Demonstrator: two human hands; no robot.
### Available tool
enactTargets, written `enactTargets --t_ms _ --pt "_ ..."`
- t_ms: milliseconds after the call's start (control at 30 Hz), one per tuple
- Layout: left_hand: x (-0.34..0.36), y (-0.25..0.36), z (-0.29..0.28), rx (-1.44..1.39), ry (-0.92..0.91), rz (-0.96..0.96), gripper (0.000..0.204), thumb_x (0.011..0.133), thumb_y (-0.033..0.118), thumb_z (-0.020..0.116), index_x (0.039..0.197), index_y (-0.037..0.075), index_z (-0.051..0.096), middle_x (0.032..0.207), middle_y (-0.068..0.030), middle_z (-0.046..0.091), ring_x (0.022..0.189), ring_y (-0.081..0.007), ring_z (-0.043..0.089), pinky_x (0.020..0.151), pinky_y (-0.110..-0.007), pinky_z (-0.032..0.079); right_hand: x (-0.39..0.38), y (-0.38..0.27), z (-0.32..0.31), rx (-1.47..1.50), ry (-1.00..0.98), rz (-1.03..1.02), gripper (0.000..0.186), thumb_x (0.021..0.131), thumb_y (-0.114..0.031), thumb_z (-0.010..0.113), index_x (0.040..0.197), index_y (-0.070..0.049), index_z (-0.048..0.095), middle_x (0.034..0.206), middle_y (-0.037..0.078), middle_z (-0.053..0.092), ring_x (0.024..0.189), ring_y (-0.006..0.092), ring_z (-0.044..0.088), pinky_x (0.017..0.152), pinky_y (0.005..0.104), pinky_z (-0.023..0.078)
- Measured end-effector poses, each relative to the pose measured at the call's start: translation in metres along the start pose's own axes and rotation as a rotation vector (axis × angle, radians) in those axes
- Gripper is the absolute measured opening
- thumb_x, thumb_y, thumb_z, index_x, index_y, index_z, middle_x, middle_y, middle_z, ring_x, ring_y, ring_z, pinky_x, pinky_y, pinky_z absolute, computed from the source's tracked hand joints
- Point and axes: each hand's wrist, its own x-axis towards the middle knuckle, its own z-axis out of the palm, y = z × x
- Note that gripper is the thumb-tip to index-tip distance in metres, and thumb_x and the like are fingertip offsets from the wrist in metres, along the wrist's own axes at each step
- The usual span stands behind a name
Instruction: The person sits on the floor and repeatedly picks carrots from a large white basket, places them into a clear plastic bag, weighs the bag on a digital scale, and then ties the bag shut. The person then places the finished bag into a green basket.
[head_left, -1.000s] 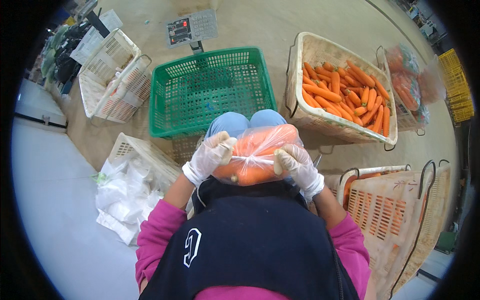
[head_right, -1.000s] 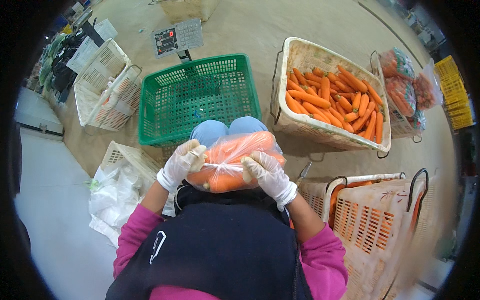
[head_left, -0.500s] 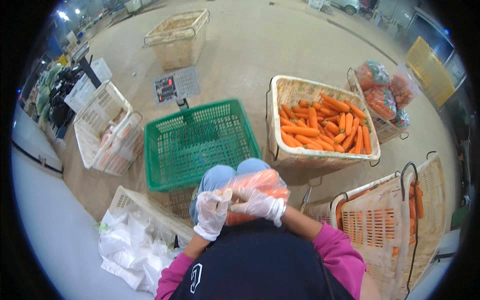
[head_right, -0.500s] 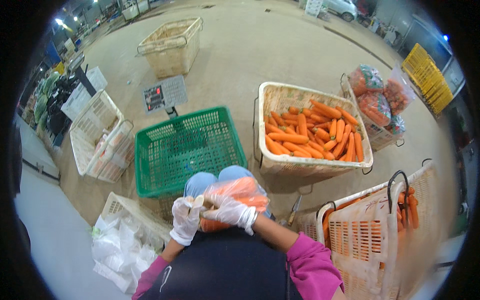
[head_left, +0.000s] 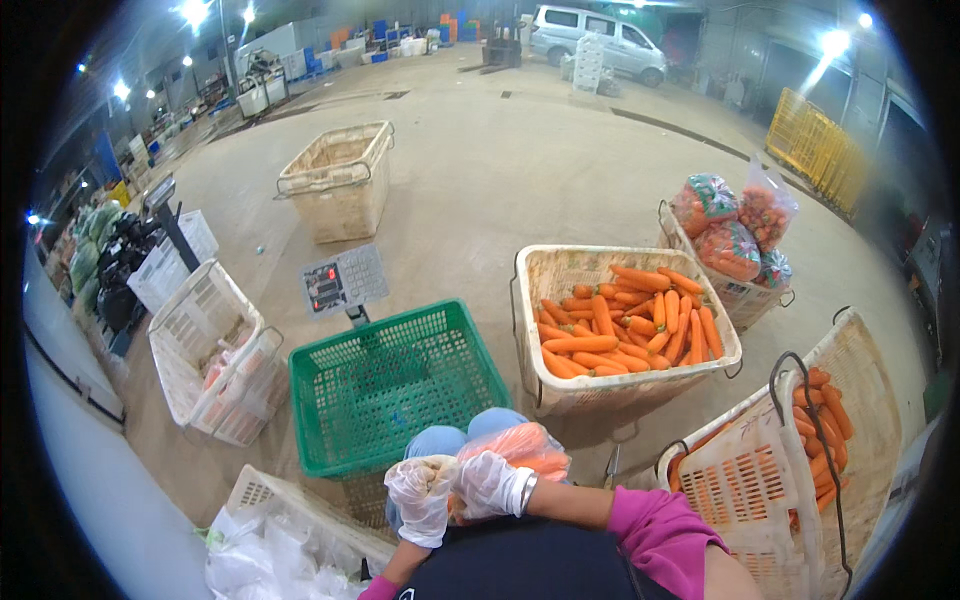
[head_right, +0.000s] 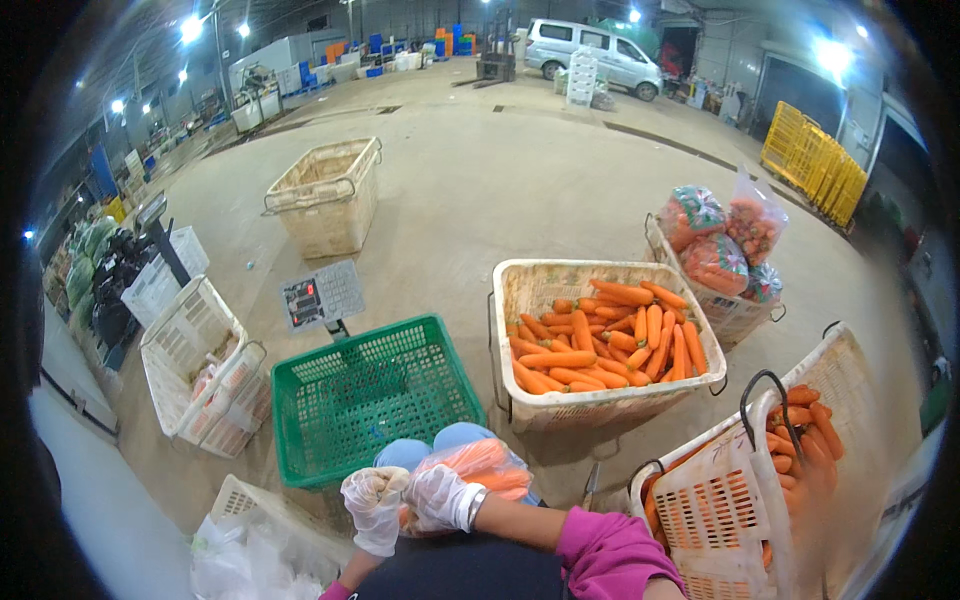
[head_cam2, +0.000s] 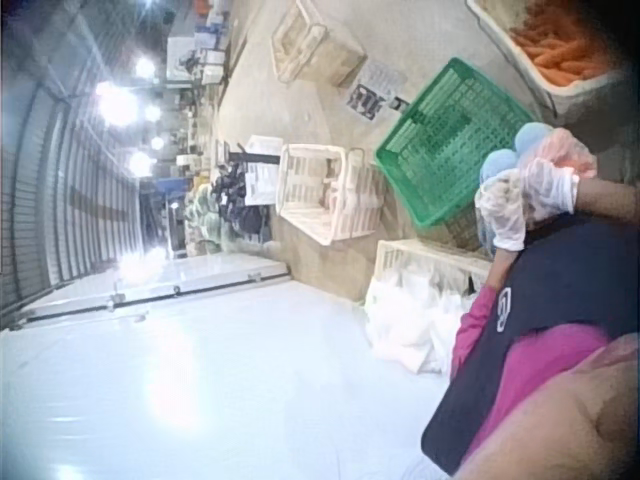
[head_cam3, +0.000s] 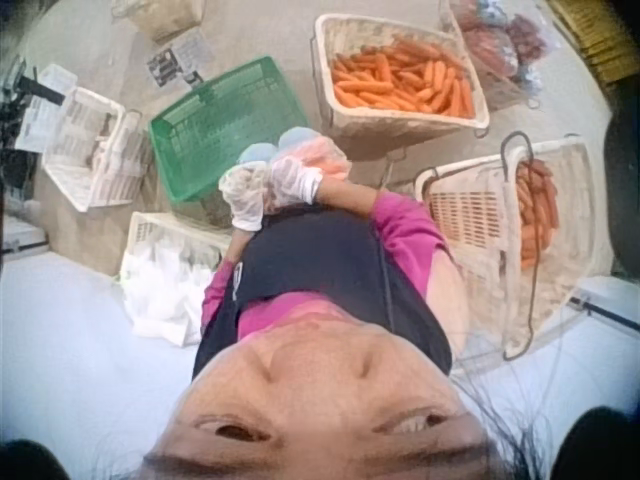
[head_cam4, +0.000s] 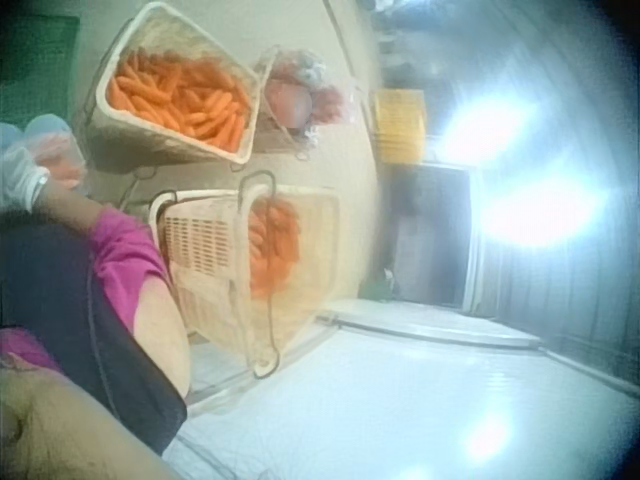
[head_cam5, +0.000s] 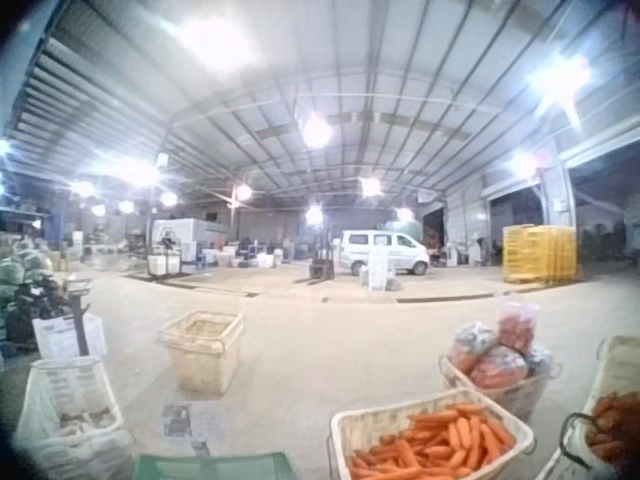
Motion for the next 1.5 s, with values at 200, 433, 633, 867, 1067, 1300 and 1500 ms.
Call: enactTargets --t_ms 200,433,633,867,1067,1300,1500 --pt "0.01 0.009 0.011 -0.073 -0.11 0.002 0.017 0.079 0.021 0.069 0.082 0.007 0.061 0.072 -0.0068 0.061 0.064 -0.0232 0.059 0.057 -0.034 0.045 0.012 0.04 0.079 0.444 0.312 -0.011 0.031 0.086 -0.036 0.047 0.077 -0.009 0.059 0.065 0.016 0.061 0.059 0.0348 0.059 0.055 0.0478 0.044" --pt "-0.017 -0.017 0.01 0.138 -0.336 0.102 0.024 0.08 0.025 0.066 0.096 0.008 0.062 0.076 -0.0108 0.062 0.066 -0.029 0.06 0.058 -0.038 0.047 -0.001 0.055 0.041 1.172 -0.122 0.174 0.038 0.091 -0.038 0.043 0.087 -0.007 0.063 0.07 0.003 0.062 0.057 0.0175 0.055 0.053 0.0314 0.042" --pt "-0.025 -0.019 0.005 0.35 -0.305 0.193 0.022 0.077 0.029 0.068 0.087 0.009 0.064 0.072 -0.0109 0.062 0.065 -0.03 0.06 0.058 -0.039 0.047 -0.003 0.048 -0.009 1.442 -0.48 0.279 0.027 0.088 -0.031 0.051 0.093 -0.007 0.063 0.072 -0.001 0.061 0.058 0.0104 0.054 0.049 0.0236 0.04" --pt "-0.031 -0.015 0.005 -0.017 -0.162 -0.359 0.015 0.083 0.018 0.063 0.085 0.004 0.064 0.071 -0.0076 0.063 0.061 -0.0163 0.06 0.056 -0.03 0.047 -0.011 0.019 0.055 0.48 0.57 0.251 0.033 0.075 -0.015 0.067 0.106 -0.01 0.056 0.093 0.007 0.06 0.076 0.0281 0.059 0.062 0.0329 0.049" --pt "-0.011 -0.053 -0.011 -0.541 -0.638 -0.577 0.011 0.086 0.015 0.059 0.091 0.005 0.063 0.078 0.0006 0.063 0.061 -0.01 0.057 0.054 -0.025 0.046 -0.007 0.011 0.038 -0.045 0.769 -0.082 0.043 0.081 -0.019 0.056 0.123 -0.017 0.05 0.101 0.004 0.06 0.078 0.0194 0.062 0.059 0.031 0.052" --pt "0.01 -0.007 -0.009 0.412 -0.739 -0.124 0.014 0.084 0.018 0.06 0.092 0.008 0.065 0.071 0.0037 0.062 0.058 -0.0127 0.056 0.054 -0.029 0.046 -0.02 0.007 0.029 0.357 0.564 0.17 0.05 0.081 -0.024 0.056 0.13 -0.021 0.045 0.074 0.009 0.056 0.066 0.0214 0.06 0.048 0.0357 0.046" --pt "0.005 -0.064 -0.005 -0.877 -0.903 -0.786 0.02 0.083 0.011 0.06 0.102 0.005 0.064 0.094 -0.0026 0.062 0.075 -0.0196 0.059 0.066 -0.034 0.048 -0.001 0.029 0.014 0.17 0.424 -0.103 0.057 0.079 -0.033 0.061 0.131 -0.02 0.043 0.111 0.01 0.057 0.091 0.0287 0.061 0.073 0.0369 0.05"
